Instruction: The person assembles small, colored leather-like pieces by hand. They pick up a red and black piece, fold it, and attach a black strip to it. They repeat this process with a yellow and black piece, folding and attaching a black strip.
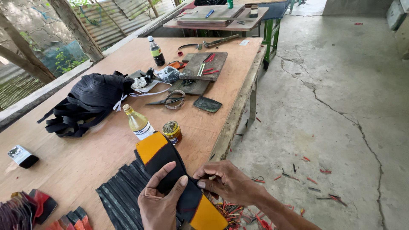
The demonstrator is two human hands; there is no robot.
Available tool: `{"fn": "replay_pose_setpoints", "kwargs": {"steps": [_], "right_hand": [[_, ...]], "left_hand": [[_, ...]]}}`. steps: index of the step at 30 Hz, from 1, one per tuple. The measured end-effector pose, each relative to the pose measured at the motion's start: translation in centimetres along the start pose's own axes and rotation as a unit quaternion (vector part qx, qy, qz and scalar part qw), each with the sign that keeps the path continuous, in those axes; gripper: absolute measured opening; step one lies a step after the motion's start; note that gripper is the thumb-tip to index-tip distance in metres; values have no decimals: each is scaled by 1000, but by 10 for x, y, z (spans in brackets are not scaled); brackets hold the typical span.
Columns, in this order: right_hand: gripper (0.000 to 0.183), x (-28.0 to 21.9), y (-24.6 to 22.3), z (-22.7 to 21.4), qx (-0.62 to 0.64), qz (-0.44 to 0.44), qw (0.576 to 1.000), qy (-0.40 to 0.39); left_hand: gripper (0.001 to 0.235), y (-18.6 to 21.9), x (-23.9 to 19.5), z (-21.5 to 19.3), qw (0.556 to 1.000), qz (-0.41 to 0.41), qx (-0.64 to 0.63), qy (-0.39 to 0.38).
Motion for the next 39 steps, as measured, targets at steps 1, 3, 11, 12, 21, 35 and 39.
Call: {"fn": "replay_pose_setpoints", "kwargs": {"steps": [1, 3, 11, 12, 21, 35, 39], "right_hand": [[17, 0, 0, 1, 2, 1, 1000, -2], [17, 0, 1, 1, -5, 1, 1000, 1], [16, 1, 4, 6, 13, -30, 999, 10], [16, 2, 3, 7, 20, -26, 999, 8], [15, -1, -1, 10, 17, 2, 1000, 21], [12, -5, -3, 13, -20, -55, 998, 32], [13, -6, -2, 14, -9, -25, 999, 27]], "left_hand": [[49, 0, 0, -1, 1000, 6, 0, -5], [52, -1, 2, -4, 999, 0, -15, -30], [43, -17, 10, -22, 994, 15, -76, -71], [41, -19, 8, -23, 995, 13, -75, -58], [32, -17, -7, -15, 997, 48, -65, 3], [31, -17, -15, -12, 999, 47, -21, 13], [40, -10, -18, -11, 999, 33, 13, 3]]}}
Point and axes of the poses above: each hand's wrist, its own x-axis towards the middle knuckle, its own z-axis out of the palm, y = z × x, the point moved 1 cm from there along x, towards the middle knuckle, and after that the axes turned 7 degrees about -z, right-handed, at the moved point
